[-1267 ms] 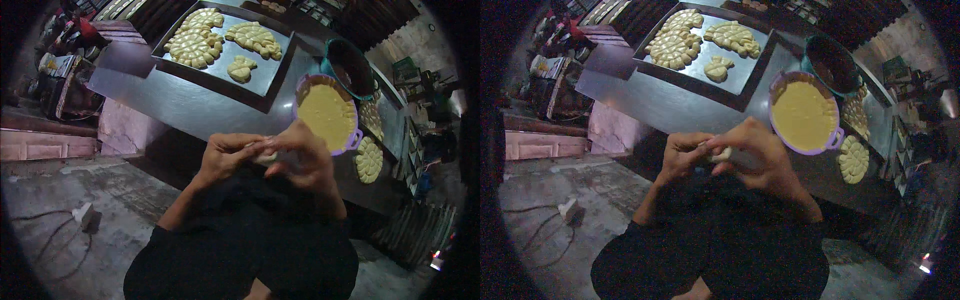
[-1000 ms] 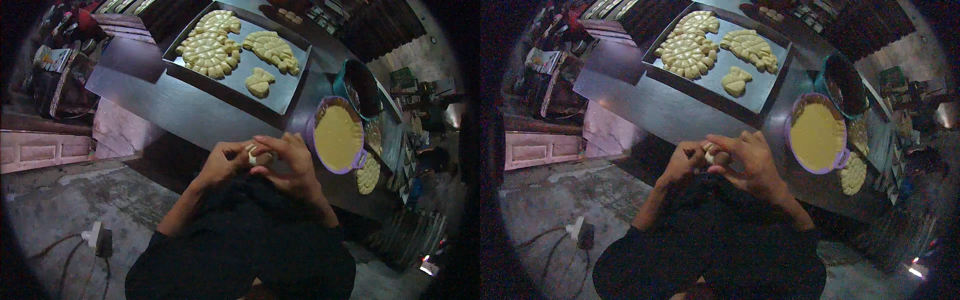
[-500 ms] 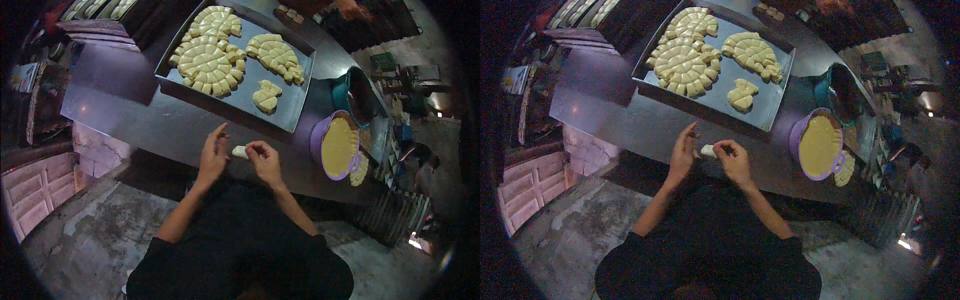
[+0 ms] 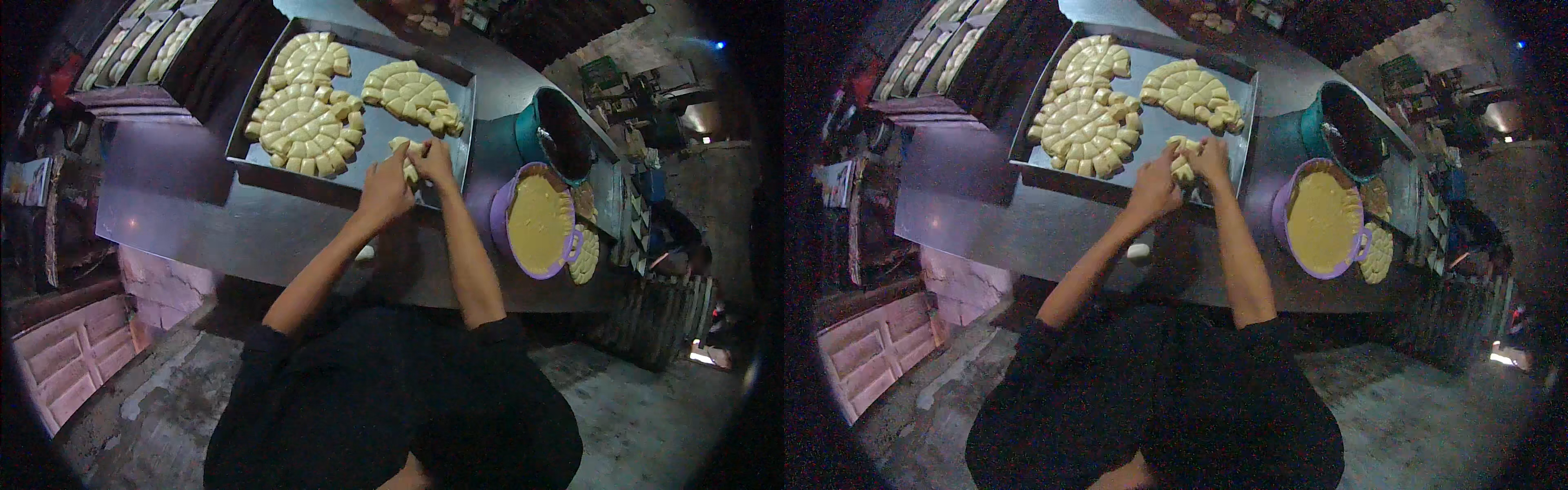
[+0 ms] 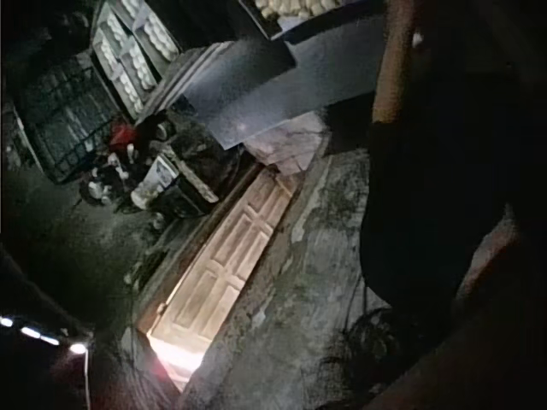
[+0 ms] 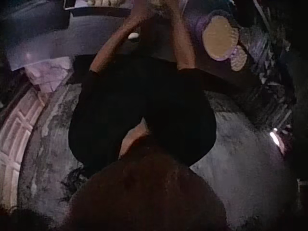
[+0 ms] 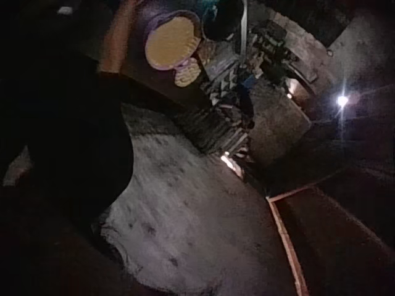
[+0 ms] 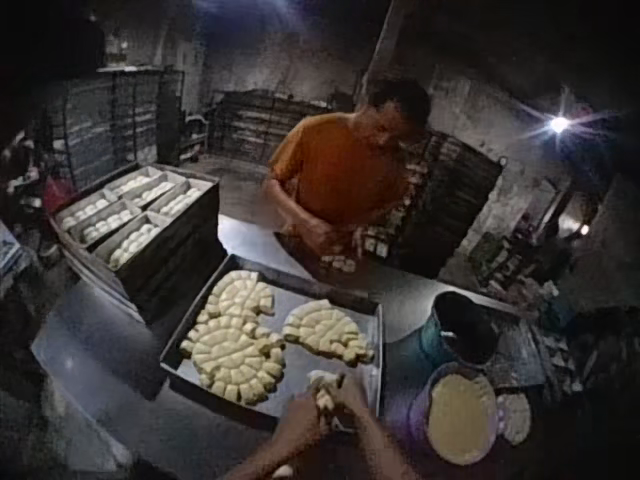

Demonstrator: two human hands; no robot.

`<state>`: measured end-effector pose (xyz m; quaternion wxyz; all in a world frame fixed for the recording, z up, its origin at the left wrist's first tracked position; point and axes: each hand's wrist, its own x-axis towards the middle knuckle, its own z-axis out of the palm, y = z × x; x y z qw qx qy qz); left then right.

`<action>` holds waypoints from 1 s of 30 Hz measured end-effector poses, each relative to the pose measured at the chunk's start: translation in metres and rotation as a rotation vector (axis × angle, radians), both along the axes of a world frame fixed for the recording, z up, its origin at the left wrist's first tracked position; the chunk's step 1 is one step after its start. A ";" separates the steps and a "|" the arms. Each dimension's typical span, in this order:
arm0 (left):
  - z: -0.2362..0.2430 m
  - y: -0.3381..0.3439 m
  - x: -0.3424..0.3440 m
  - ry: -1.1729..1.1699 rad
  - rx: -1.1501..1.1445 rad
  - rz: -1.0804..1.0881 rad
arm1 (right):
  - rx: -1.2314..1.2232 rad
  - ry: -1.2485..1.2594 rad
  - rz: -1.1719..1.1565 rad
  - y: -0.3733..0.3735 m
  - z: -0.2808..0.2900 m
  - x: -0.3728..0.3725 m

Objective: The person fills small pieces of dough with a dark paste by hand, rolls them into balls, and arranges them in rows on a metal tray.

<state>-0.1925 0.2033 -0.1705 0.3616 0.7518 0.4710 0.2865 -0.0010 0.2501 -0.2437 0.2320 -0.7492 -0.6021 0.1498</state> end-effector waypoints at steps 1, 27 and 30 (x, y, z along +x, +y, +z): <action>-0.001 0.007 0.014 0.087 -0.012 -0.026 | -0.023 0.161 0.003 0.004 0.009 -0.005; 0.187 -0.223 0.191 -0.757 -0.066 0.050 | 0.489 1.180 0.021 -0.325 0.254 0.111; 0.184 -0.234 0.190 -0.648 0.064 -0.099 | 0.481 1.409 -0.020 -0.331 0.242 0.128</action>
